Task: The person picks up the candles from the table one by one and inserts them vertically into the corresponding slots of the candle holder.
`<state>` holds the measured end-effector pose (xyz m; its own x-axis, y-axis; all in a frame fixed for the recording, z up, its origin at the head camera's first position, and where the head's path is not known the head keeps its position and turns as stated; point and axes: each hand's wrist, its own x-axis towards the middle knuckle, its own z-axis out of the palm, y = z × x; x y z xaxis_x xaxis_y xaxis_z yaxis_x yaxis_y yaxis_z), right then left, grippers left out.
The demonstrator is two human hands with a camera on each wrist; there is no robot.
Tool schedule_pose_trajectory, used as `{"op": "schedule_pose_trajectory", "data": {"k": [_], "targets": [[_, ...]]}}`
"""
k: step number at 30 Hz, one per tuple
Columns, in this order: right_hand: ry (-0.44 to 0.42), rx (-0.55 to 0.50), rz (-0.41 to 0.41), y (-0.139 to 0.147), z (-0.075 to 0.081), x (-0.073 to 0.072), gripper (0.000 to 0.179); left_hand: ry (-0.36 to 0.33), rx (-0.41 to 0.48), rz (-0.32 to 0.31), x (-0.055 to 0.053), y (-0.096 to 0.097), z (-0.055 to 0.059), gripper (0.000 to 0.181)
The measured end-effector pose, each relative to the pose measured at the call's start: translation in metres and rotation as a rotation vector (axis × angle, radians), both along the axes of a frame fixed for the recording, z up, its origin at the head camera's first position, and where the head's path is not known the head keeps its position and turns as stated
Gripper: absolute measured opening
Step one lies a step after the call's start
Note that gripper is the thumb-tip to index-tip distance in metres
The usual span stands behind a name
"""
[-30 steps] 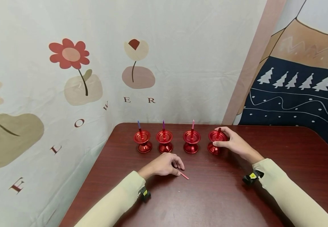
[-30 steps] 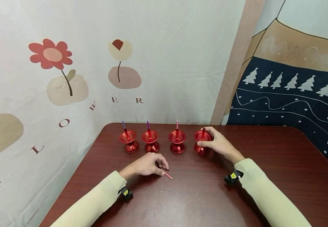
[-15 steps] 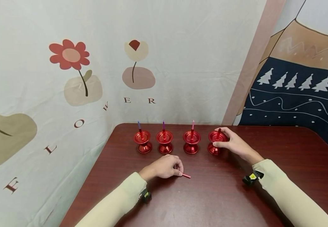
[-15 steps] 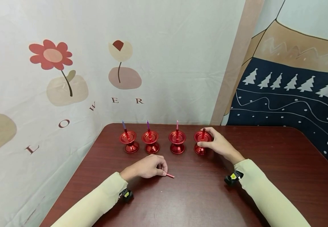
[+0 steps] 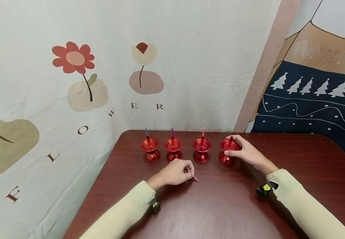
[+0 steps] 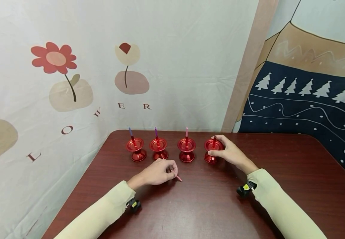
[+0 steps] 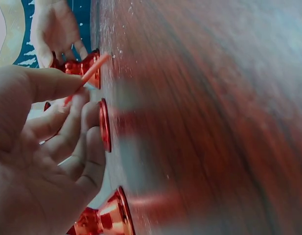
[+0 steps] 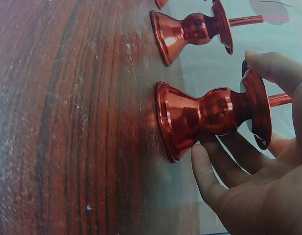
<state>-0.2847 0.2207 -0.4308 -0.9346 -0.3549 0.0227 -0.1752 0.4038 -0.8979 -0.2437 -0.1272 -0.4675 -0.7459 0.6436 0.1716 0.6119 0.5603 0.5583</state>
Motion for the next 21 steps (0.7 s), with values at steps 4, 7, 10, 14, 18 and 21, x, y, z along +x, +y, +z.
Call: {"op": "schedule_pose_trajectory", "data": {"k": [4, 7, 10, 14, 18, 21], "targets": [[-0.001, -0.013, 0.000, 0.000, 0.000, 0.000, 0.071, -0.040, 0.039, 0.034, 0.016, 0.012, 0.031, 0.008], [-0.001, -0.022, -0.001, 0.000, -0.001, 0.001, 0.071, -0.039, 0.036, 0.036, 0.015, 0.017, 0.030, 0.008], [0.001, -0.030, -0.002, 0.000, -0.002, 0.001, 0.070, 0.011, 0.032, 0.001, 0.005, 0.020, 0.013, 0.007], [-0.002, -0.039, 0.000, 0.000, -0.002, 0.003, 0.070, 0.104, 0.007, -0.045, -0.005, 0.022, -0.005, 0.008], [-0.002, -0.038, 0.005, 0.000, -0.002, 0.005, 0.071, 0.116, -0.003, -0.044, 0.002, 0.028, 0.010, 0.011], [0.004, -0.034, 0.005, 0.000, -0.002, 0.006, 0.071, 0.084, -0.003, -0.017, 0.009, 0.036, 0.028, 0.013]]}}
